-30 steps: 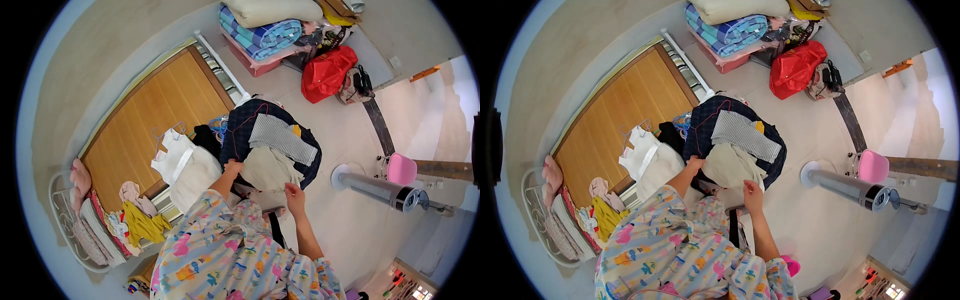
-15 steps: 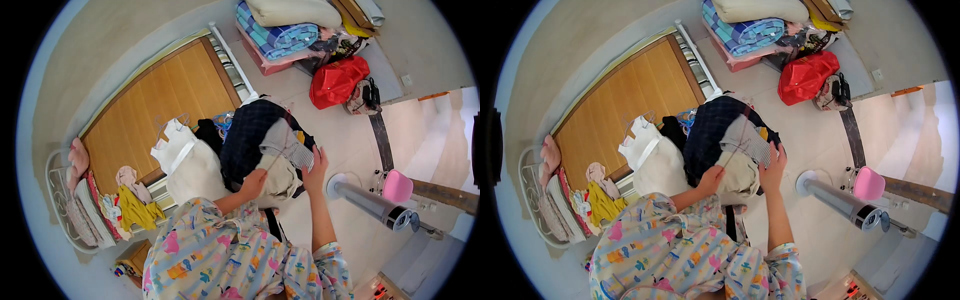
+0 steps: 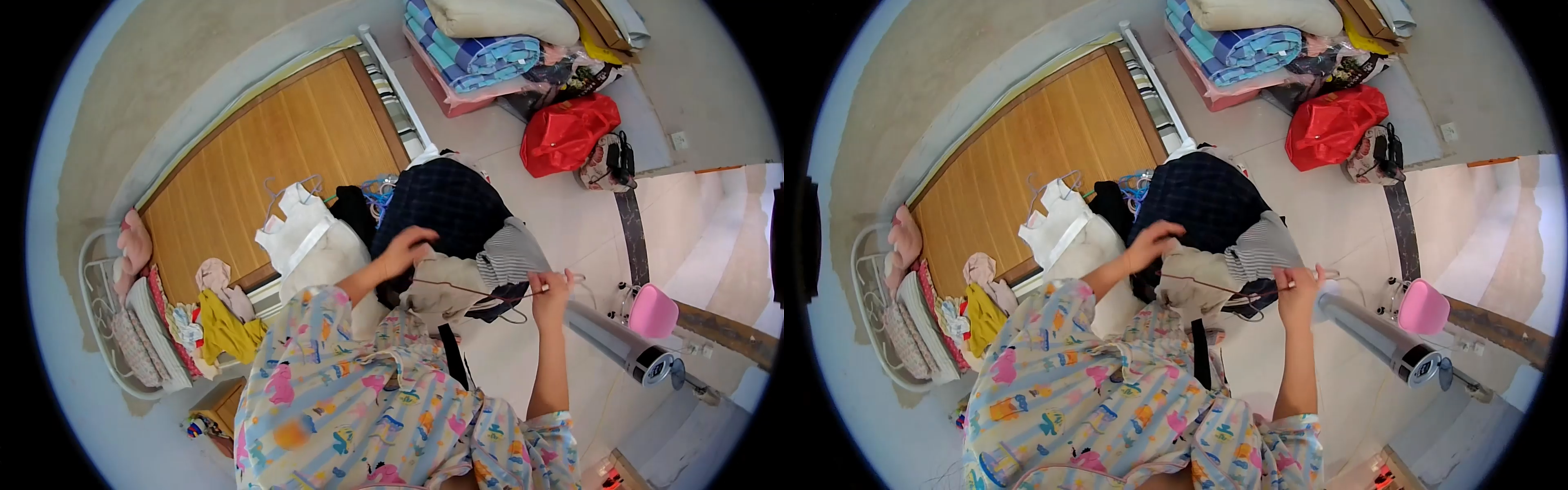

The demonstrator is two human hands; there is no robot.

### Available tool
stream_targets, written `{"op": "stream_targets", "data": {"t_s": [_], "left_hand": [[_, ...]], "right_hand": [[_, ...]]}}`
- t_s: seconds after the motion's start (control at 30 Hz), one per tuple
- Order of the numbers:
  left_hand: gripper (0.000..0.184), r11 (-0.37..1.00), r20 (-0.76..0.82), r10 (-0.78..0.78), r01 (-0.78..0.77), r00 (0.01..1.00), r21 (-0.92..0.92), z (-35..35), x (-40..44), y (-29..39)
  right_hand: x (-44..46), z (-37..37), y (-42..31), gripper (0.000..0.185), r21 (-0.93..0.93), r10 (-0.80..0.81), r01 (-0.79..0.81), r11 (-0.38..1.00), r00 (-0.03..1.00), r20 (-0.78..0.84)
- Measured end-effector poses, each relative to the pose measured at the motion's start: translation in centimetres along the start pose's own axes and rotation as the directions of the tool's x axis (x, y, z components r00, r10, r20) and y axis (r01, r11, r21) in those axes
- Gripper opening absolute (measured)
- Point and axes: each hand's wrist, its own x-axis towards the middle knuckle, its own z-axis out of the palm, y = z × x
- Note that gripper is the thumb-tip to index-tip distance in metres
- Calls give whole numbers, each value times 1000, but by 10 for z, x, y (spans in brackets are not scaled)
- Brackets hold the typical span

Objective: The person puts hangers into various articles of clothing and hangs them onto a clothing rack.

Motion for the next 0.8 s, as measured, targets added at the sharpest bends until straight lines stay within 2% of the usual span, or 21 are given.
{"op": "stream_targets", "data": {"t_s": [0.03,0.07,0.1,0.13,0.2,0.3,0.4,0.5,0.6,0.63,0.73,0.8], "left_hand": [[31,981,-179,-183,168,967,-97,-8,2,-29],[38,932,-359,-356,358,863,-63,-17,7,-66],[48,882,-505,-439,465,743,-83,-24,6,-145],[53,768,-405,-601,638,689,-55,-43,1,-160],[55,584,-486,-729,809,482,-72,-44,-10,-167],[55,525,-379,-820,828,429,-198,-35,-12,-194],[52,590,-488,-702,807,519,10,-20,-1,-187],[46,548,-568,-577,794,586,262,1,12,-140],[43,690,-653,-223,590,724,418,26,13,-117],[39,708,-589,-188,524,786,473,32,10,-102],[35,892,-378,-219,341,900,295,55,9,-59],[34,940,-283,-175,245,943,236,74,7,-24]], "right_hand": [[-6,1,-1,22,38,80,-79,996,996,-32],[-14,0,1,22,36,104,-102,994,992,-66],[-20,0,4,23,36,127,-124,992,986,-103],[-28,0,6,24,37,151,-147,988,978,-141],[-37,-5,1,21,62,179,-172,983,973,-145],[-49,-15,-7,20,57,232,-227,972,966,-117],[-60,-18,-9,20,55,272,-267,962,954,-123],[-68,-18,-8,19,74,289,-280,957,944,-159],[-72,-18,-4,19,74,286,-277,958,937,-201],[-75,-19,-3,19,71,286,-277,958,934,-216],[-87,-31,-2,21,114,371,-355,928,909,-188],[-102,-42,2,22,102,414,-402,910,875,-251]]}}
